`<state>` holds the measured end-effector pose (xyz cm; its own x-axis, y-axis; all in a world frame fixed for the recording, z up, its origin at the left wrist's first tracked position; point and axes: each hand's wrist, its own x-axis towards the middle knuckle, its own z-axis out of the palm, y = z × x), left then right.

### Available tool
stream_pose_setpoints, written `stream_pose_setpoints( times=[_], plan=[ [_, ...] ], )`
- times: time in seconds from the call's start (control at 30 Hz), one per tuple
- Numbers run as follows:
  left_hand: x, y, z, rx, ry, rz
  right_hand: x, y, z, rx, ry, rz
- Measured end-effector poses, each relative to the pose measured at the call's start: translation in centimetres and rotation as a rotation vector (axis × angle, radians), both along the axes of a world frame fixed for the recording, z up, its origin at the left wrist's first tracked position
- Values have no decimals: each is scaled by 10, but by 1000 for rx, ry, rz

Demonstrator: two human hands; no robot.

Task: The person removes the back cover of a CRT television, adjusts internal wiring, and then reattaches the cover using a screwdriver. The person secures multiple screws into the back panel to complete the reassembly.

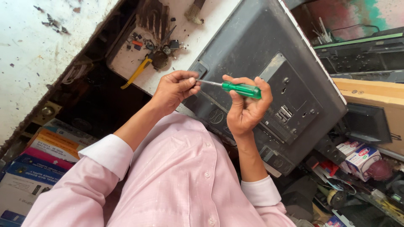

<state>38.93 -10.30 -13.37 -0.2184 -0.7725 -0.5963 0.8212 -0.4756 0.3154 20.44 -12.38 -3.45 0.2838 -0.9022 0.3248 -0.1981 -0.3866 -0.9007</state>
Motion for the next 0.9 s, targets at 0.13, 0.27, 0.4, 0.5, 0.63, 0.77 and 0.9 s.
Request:
stream_pose_setpoints(
  times=[0.13,0.27,0.4,0.5,0.63,0.77,0.9],
  plan=[
    [1,-4,3,-1,-153,-44,4,-13,-9,-97,70,-61],
    [9,-1,0,17,-287,-80,7,-28,-25,-154,121,-15],
    [22,9,-4,6,-320,-49,11,-33,-42,-154,128,31],
    [30,16,-7,27,-358,-64,14,-35,-51,-147,152,33],
    [35,20,-8,44,-334,-40,16,-35,-56,-131,187,28],
    [38,21,-8,47,-332,-39,17,-37,-55,-134,225,11],
    [37,17,-8,56,-359,-60,18,-44,-51,-292,425,-72]
  ],
)
